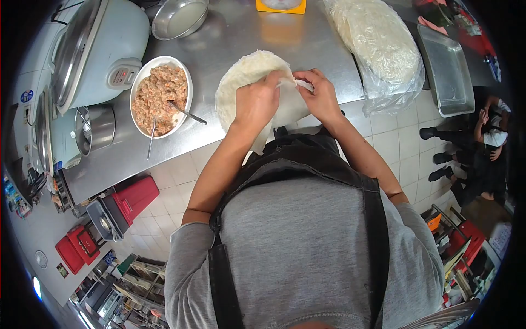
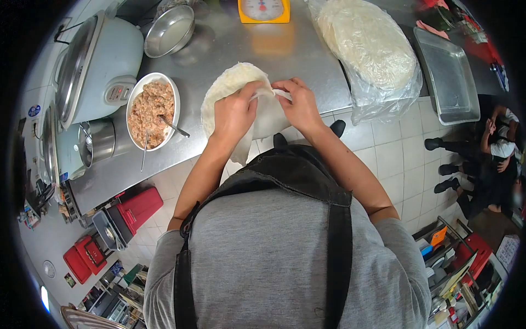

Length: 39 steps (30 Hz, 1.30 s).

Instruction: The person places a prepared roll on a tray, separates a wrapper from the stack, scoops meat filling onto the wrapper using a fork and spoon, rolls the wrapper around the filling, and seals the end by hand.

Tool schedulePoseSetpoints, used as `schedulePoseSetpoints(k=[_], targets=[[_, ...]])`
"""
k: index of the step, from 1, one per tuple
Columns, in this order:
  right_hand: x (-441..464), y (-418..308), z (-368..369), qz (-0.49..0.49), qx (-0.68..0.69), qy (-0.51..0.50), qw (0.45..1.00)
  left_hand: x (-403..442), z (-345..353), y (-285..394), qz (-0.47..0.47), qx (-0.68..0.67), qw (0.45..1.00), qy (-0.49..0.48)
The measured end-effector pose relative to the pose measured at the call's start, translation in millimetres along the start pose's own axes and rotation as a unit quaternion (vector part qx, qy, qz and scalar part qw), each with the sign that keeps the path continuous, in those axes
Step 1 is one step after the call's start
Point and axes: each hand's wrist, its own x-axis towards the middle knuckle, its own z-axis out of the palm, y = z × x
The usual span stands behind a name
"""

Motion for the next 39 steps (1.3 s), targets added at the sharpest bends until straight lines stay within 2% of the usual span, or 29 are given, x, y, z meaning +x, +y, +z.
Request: schedulePoseSetpoints(k=[3, 6, 9, 12, 16, 18, 22, 25, 27, 30, 34, 36, 37, 39], targets=[[-0.6, 3.4, 4.4, -0.025, -0.028, -0.006, 0.999, -1.2, 0.9, 5.2, 0.012, -0.008, 1.000, 0.007], [-1.8, 4.3, 9.9, -0.069, -0.043, -0.008, 0.997, 1.8, -2.3, 18.4, -0.041, 0.024, 0.998, -0.040], [-2.2, -1.2, 8.6, -0.087, -0.057, -0.021, 0.994, 11.7, -16.3, 24.3, -0.082, 0.066, 0.984, -0.147], [-1.8, -1.0, 0.0, -0.061, -0.054, -0.032, 0.996, 11.5, -16.5, 3.2, -0.045, 0.088, 0.988, -0.115], [3.3, 0.5, -17.4, -0.003, -0.022, -0.039, 0.999, 8.6, -26.7, -6.0, -0.061, -0.034, 0.997, -0.037], [5.2, -2.3, -16.4, -0.039, -0.001, -0.047, 0.998, 7.6, -26.5, -2.6, -0.047, -0.113, 0.992, -0.025], [12.6, -4.0, -7.3, -0.047, 0.043, -0.032, 0.997, 8.5, -33.5, 18.4, -0.085, -0.164, 0.979, -0.086], [17.4, -10.9, -15.0, 0.026, 0.043, -0.065, 0.997, 6.6, -40.8, 16.8, -0.095, -0.212, 0.969, -0.083], [16.7, -14.5, -19.1, 0.005, 0.022, -0.049, 0.999, 3.6, -49.1, 7.9, -0.103, -0.253, 0.958, -0.088], [15.3, -16.3, -18.9, -0.049, 0.026, -0.019, 0.998, -0.1, -53.2, -0.9, -0.186, -0.390, 0.898, -0.078], [12.9, -25.6, -11.5, -0.090, 0.041, -0.018, 0.995, -4.0, -44.7, -3.3, -0.112, -0.370, 0.918, -0.090], [9.8, -39.2, -10.6, -0.056, 0.041, -0.054, 0.996, -5.4, -44.9, 16.8, -0.048, -0.329, 0.941, -0.063], [7.8, -47.4, -10.7, -0.039, 0.042, -0.072, 0.996, -2.9, -60.2, 32.5, -0.102, -0.225, 0.961, -0.127], [3.1, -61.8, -12.5, -0.043, 0.007, -0.086, 0.995, 7.9, -68.7, 49.9, -0.150, -0.151, 0.962, -0.169]])
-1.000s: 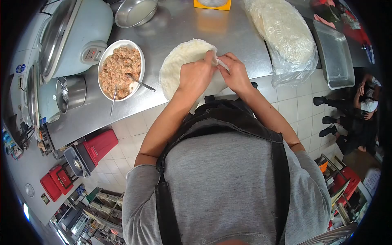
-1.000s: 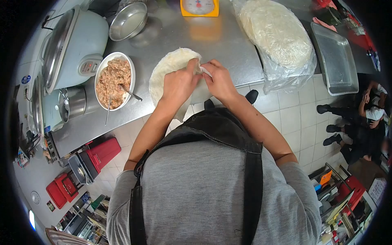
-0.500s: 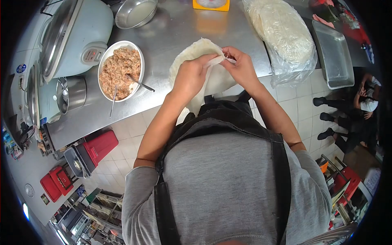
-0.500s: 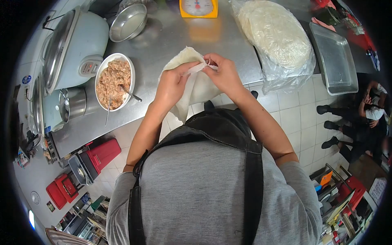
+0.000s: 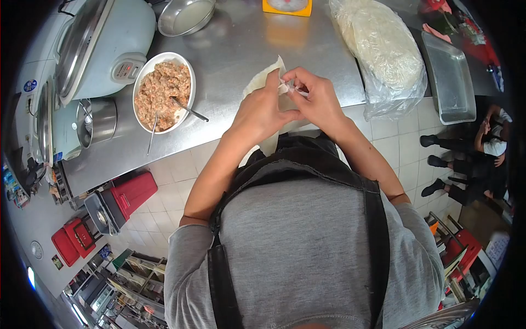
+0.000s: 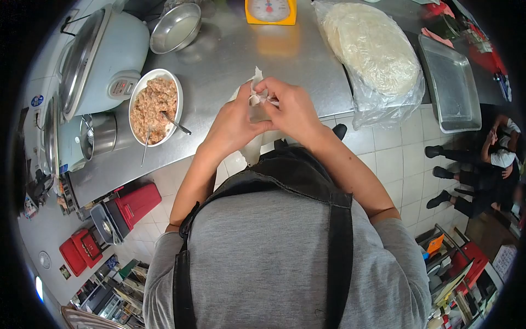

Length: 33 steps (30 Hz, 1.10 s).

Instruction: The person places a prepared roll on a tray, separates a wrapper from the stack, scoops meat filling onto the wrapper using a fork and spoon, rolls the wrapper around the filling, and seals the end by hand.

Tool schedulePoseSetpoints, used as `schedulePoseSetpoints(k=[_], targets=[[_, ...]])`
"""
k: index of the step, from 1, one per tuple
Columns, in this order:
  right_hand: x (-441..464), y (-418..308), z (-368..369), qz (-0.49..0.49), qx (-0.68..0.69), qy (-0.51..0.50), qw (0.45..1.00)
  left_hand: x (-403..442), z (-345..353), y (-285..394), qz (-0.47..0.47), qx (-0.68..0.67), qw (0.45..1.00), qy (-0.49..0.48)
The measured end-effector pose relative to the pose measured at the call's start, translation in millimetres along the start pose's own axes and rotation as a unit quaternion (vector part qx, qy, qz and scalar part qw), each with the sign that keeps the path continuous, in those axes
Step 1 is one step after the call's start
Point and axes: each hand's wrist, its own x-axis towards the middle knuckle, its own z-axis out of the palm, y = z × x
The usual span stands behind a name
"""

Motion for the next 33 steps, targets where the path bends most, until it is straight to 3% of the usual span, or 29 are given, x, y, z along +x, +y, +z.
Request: schedulePoseSetpoints(k=[1, 4, 7, 10, 13, 16, 19, 22, 25, 26, 29, 33], targets=[[-1.5, -3.5, -0.2, -0.001, -0.017, -0.008, 1.000, 0.6, -0.5, 4.4, -0.033, 0.034, 0.999, -0.011], [-3.8, -2.5, -1.9, -0.138, -0.076, 0.041, 0.987, 1.3, -11.3, -4.2, 0.018, 0.042, 0.999, 0.005], [-5.9, -6.3, -13.8, -0.138, -0.110, 0.066, 0.982, -1.6, -19.9, -20.1, 0.096, 0.026, 0.995, 0.032], [-6.1, -1.7, -25.4, -0.126, -0.086, 0.094, 0.984, -6.3, -29.7, -24.9, 0.076, -0.108, 0.990, 0.040], [-5.0, -5.8, -32.9, 0.005, 0.009, 0.063, 0.998, -10.9, -41.9, -9.6, -0.015, -0.160, 0.987, -0.002], [-0.6, -24.1, -31.3, -0.066, -0.017, 0.037, 0.997, -10.7, -28.1, -14.9, 0.030, -0.118, 0.993, 0.011], [2.0, -30.5, -21.2, -0.012, -0.018, 0.074, 0.997, -11.9, -23.3, -8.4, 0.071, -0.159, 0.984, 0.022], [8.5, -11.5, -37.4, 0.037, 0.123, 0.038, 0.991, -17.7, -48.5, -21.5, -0.007, -0.342, 0.940, -0.009], [7.0, -18.6, -60.5, 0.071, 0.199, 0.067, 0.975, -28.3, -63.6, -34.9, -0.042, -0.519, 0.852, 0.055], [6.7, -21.1, -65.8, 0.066, 0.200, 0.058, 0.976, -28.7, -69.5, -48.4, -0.033, -0.552, 0.833, 0.025], [5.7, -34.1, -64.2, 0.070, 0.213, -0.027, 0.974, -33.0, -68.4, -51.4, 0.026, -0.520, 0.853, -0.034], [4.5, -52.5, -43.8, -0.040, 0.111, -0.072, 0.990, -29.0, -71.1, -44.3, 0.104, -0.438, 0.887, -0.103]])
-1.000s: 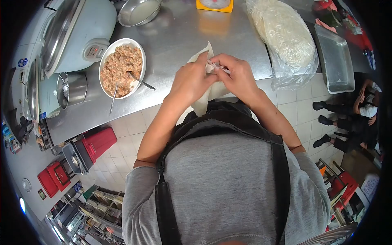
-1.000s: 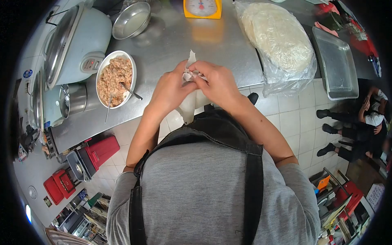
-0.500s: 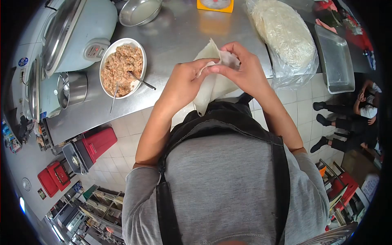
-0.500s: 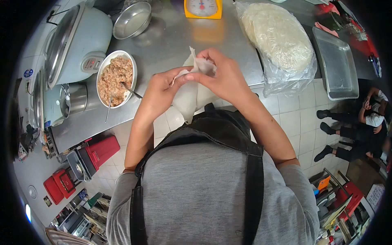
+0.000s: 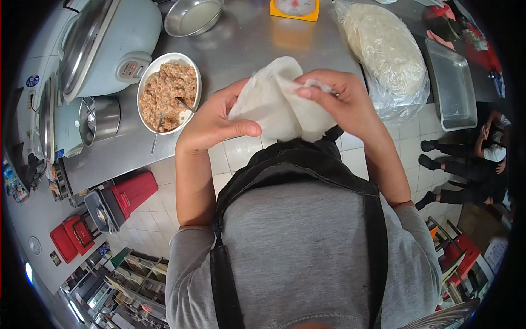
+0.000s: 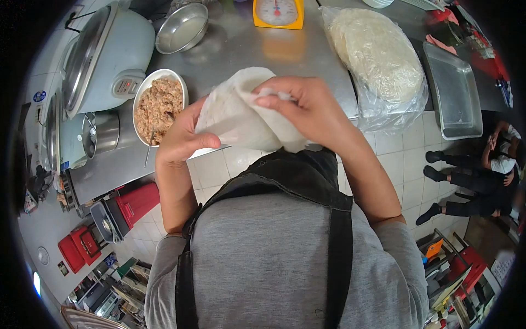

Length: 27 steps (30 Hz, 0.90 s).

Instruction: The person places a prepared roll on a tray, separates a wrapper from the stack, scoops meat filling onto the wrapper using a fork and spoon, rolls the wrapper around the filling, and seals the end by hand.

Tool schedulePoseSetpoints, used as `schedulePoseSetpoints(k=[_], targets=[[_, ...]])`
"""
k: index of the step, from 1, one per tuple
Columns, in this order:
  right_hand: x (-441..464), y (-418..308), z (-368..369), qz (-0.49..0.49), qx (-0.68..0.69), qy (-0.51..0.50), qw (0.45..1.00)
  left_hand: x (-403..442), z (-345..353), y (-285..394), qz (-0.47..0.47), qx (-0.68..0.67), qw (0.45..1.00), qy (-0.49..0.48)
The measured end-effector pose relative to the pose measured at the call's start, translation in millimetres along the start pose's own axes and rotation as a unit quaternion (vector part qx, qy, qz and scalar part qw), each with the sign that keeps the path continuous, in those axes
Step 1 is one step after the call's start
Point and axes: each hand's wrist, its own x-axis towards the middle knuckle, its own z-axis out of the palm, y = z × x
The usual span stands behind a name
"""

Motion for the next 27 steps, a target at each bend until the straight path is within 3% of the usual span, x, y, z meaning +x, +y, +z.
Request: schedulePoseSetpoints(k=[2, 6, 8, 10, 11, 13, 14, 16, 20, 21, 22, 23, 25, 27], targets=[[0.8, -11.3, 3.9, -0.029, -0.055, -0.038, 0.997, 2.1, 4.7, 7.4, 0.010, -0.008, 1.000, 0.011], [4.4, -14.0, -0.3, -0.109, -0.175, -0.054, 0.977, 4.4, 5.4, 20.9, -0.092, 0.201, 0.974, 0.036], [5.4, -9.3, -21.2, -0.060, -0.099, 0.047, 0.992, -2.6, -2.4, 28.0, -0.112, 0.249, 0.961, 0.054], [0.7, -4.4, -63.9, 0.013, 0.004, 0.142, 0.990, -21.6, -15.3, 29.6, -0.095, 0.203, 0.967, 0.116], [-0.2, -10.1, -80.0, 0.046, -0.021, 0.266, 0.963, -32.9, -18.3, 32.9, -0.095, 0.163, 0.969, 0.158], [-5.9, 14.8, -143.9, 0.023, 0.098, 0.356, 0.929, -52.4, -24.0, 37.4, -0.076, 0.092, 0.967, 0.225], [-3.4, 16.3, -166.9, 0.043, 0.141, 0.437, 0.887, -60.9, -26.7, 36.2, -0.057, 0.061, 0.964, 0.251], [-8.8, 43.6, -234.0, 0.043, 0.173, 0.410, 0.895, -73.0, -31.1, 31.8, -0.037, 0.006, 0.956, 0.291], [-10.3, 153.3, -360.4, 0.157, -0.023, 0.376, 0.913, -66.5, -22.3, 27.7, -0.049, -0.097, 0.932, 0.345], [-4.2, 158.1, -362.8, 0.153, -0.186, 0.375, 0.895, -57.8, -16.2, 27.4, -0.056, -0.125, 0.924, 0.358], [4.8, 151.8, -354.5, 0.153, -0.345, 0.381, 0.844, -48.6, -10.1, 25.2, -0.065, -0.112, 0.925, 0.357], [4.8, 152.0, -335.9, 0.110, -0.573, 0.384, 0.716, -37.9, -3.9, 22.0, -0.075, -0.098, 0.927, 0.355], [15.1, 128.7, -296.4, -0.043, -0.706, 0.362, 0.608, -15.2, 9.8, 25.7, -0.093, -0.064, 0.940, 0.321], [36.4, 102.9, -248.1, -0.133, -0.489, 0.266, 0.820, 9.2, 25.8, 39.4, -0.075, -0.041, 0.953, 0.292]])
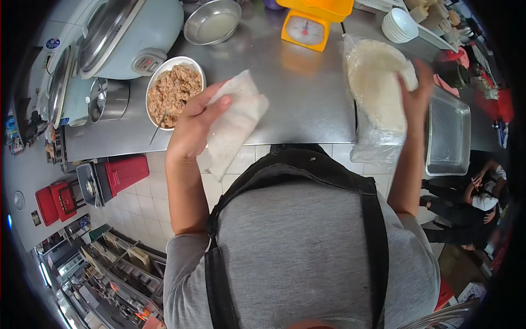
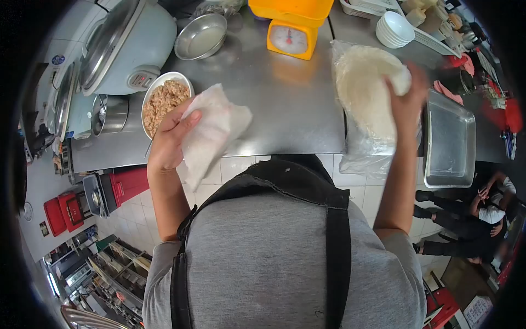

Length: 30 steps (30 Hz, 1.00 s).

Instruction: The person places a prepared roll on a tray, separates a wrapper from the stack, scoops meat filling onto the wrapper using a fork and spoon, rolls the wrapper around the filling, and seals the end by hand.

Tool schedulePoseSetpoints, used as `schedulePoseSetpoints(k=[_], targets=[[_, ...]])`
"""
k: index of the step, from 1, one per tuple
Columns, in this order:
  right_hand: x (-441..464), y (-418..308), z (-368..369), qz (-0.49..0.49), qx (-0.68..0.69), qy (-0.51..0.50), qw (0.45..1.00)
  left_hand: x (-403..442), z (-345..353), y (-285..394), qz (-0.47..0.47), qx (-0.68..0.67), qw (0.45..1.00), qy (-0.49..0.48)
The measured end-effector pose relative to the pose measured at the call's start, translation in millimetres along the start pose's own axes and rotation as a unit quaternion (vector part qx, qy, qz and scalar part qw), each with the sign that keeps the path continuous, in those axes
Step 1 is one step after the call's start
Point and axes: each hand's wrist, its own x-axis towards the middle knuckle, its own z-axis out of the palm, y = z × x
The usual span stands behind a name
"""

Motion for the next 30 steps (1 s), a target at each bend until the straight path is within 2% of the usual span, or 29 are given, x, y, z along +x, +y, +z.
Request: schedulePoseSetpoints(k=[1, 2, 3, 4, 7, 8, 10, 11, 12, 13, 15, 17, 20, 23, 24, 26, 27, 29, 30], targets=[[-2.3, -46.1, 8.6, 0.045, 0.150, -0.026, 0.987, 4.4, 12.2, 9.7, 0.012, 0.011, 1.000, -0.017], [-1.3, -71.0, 12.0, 0.066, 0.291, -0.148, 0.943, 8.0, 22.5, 22.2, 0.037, 0.012, 0.998, -0.056], [3.3, -93.5, 13.2, 0.072, 0.411, -0.240, 0.877, 8.9, 30.0, 33.2, 0.076, 0.032, 0.994, -0.069], [5.0, -103.0, 22.9, 0.076, 0.510, -0.287, 0.807, 9.5, 36.5, 43.3, 0.114, 0.053, 0.989, -0.082], [19.8, -123.5, 22.3, 0.064, 0.567, -0.372, 0.732, 13.6, 44.0, 65.2, 0.230, 0.128, 0.958, -0.113], [23.8, -132.1, 14.1, 0.100, 0.617, -0.340, 0.702, 14.7, 43.2, 70.8, 0.264, 0.176, 0.942, -0.114], [26.2, -124.7, 7.0, 0.113, 0.607, -0.309, 0.723, 25.1, 36.3, 68.8, 0.336, 0.242, 0.904, -0.104], [26.3, -123.2, 4.3, 0.119, 0.602, -0.295, 0.732, 27.8, 30.2, 62.1, 0.337, 0.305, 0.888, -0.075], [21.8, -133.5, -1.7, 0.039, 0.572, -0.219, 0.789, 29.6, 23.3, 54.6, 0.336, 0.366, 0.867, -0.047], [14.4, -136.7, -3.2, -0.019, 0.540, -0.223, 0.811, 31.1, 17.3, 44.3, 0.333, 0.425, 0.842, -0.019], [-8.5, -138.9, 4.0, -0.137, 0.467, -0.227, 0.844, 35.7, 5.2, 5.8, 0.304, 0.466, 0.831, 0.017], [-48.5, -144.5, 24.3, -0.174, 0.357, -0.267, 0.878, 39.9, -9.0, -41.1, 0.280, 0.500, 0.819, 0.040], [-99.0, -145.9, 52.8, -0.151, 0.339, -0.365, 0.854, 46.2, -32.1, -110.3, 0.224, 0.610, 0.758, 0.057], [-105.8, -163.8, 70.5, -0.124, 0.355, -0.346, 0.860, 52.9, -14.7, -133.4, 0.234, 0.562, 0.787, 0.096], [-106.3, -172.1, 80.2, -0.141, 0.347, -0.324, 0.869, 59.0, -13.6, -145.8, 0.218, 0.537, 0.812, 0.074], [-98.4, -186.9, 108.6, -0.178, 0.330, -0.278, 0.885, 69.1, 21.0, -158.4, 0.232, 0.573, 0.774, 0.140], [-97.0, -191.4, 121.0, -0.183, 0.276, -0.279, 0.901, 73.0, 35.3, -164.0, 0.238, 0.590, 0.752, 0.172], [-93.4, -197.5, 140.6, -0.193, 0.168, -0.279, 0.926, 78.9, 43.2, -185.0, 0.212, 0.628, 0.733, 0.156], [-89.4, -193.5, 140.3, -0.228, 0.104, -0.333, 0.909, 79.1, 44.6, -187.1, 0.198, 0.645, 0.723, 0.147]])
